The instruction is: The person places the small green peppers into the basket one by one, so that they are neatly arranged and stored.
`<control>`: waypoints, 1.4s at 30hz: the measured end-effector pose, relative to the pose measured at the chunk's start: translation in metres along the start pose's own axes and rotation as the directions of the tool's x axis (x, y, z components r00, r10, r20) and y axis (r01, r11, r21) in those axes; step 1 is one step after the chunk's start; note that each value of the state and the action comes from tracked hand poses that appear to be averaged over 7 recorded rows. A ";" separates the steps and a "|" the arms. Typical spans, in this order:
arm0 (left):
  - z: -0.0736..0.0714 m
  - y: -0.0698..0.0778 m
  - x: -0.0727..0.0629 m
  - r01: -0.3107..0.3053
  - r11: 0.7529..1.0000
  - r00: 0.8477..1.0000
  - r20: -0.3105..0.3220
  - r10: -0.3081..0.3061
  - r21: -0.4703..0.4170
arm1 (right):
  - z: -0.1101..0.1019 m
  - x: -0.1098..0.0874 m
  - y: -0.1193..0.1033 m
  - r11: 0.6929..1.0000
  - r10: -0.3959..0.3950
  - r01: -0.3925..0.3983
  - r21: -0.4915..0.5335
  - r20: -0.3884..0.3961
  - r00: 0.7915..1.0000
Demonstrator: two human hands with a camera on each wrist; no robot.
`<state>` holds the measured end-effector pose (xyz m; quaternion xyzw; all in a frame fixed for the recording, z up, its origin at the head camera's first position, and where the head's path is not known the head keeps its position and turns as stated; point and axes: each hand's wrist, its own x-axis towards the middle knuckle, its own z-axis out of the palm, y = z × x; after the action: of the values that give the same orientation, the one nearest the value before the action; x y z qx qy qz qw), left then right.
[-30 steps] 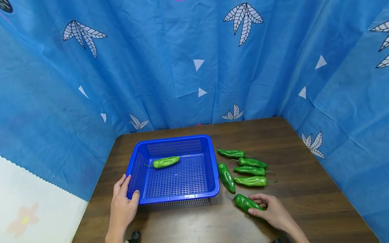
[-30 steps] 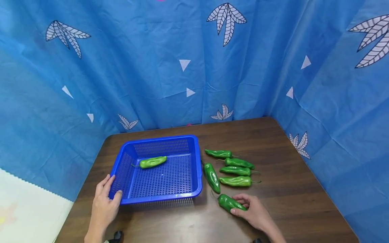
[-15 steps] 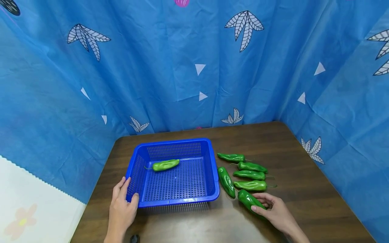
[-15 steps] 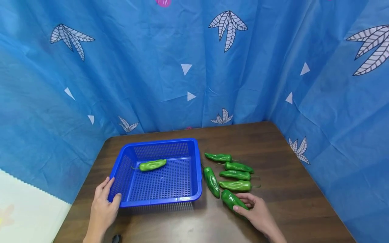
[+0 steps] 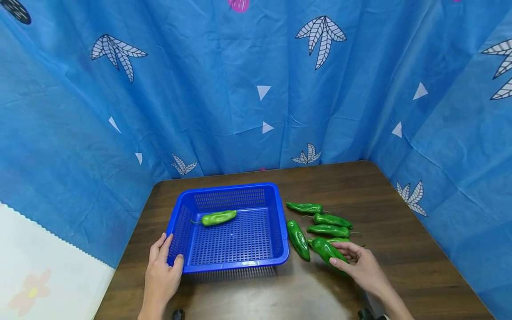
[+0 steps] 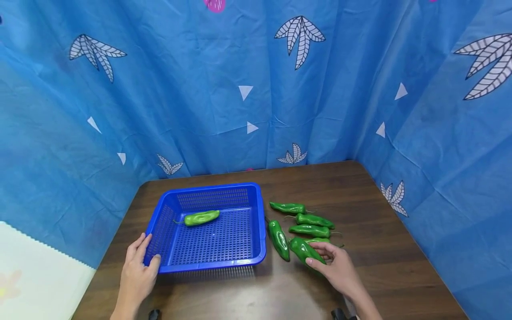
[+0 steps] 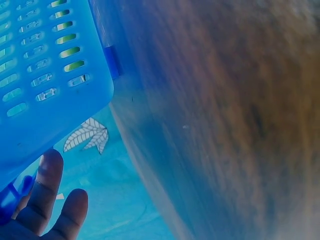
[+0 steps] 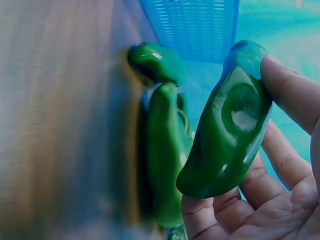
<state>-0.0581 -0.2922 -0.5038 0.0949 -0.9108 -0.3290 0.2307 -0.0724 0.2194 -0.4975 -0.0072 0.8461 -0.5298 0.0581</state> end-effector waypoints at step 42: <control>0.000 -0.001 0.002 -0.003 1.000 0.999 0.040 0.002 0.024 | 0.035 0.080 -0.126 0.949 -0.313 0.315 -0.014 0.089 0.946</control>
<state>-0.0599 -0.2935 -0.5043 0.0899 -0.9192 -0.3197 0.2117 -0.1547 0.1266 -0.4068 -0.1651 0.8383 -0.5196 0.0089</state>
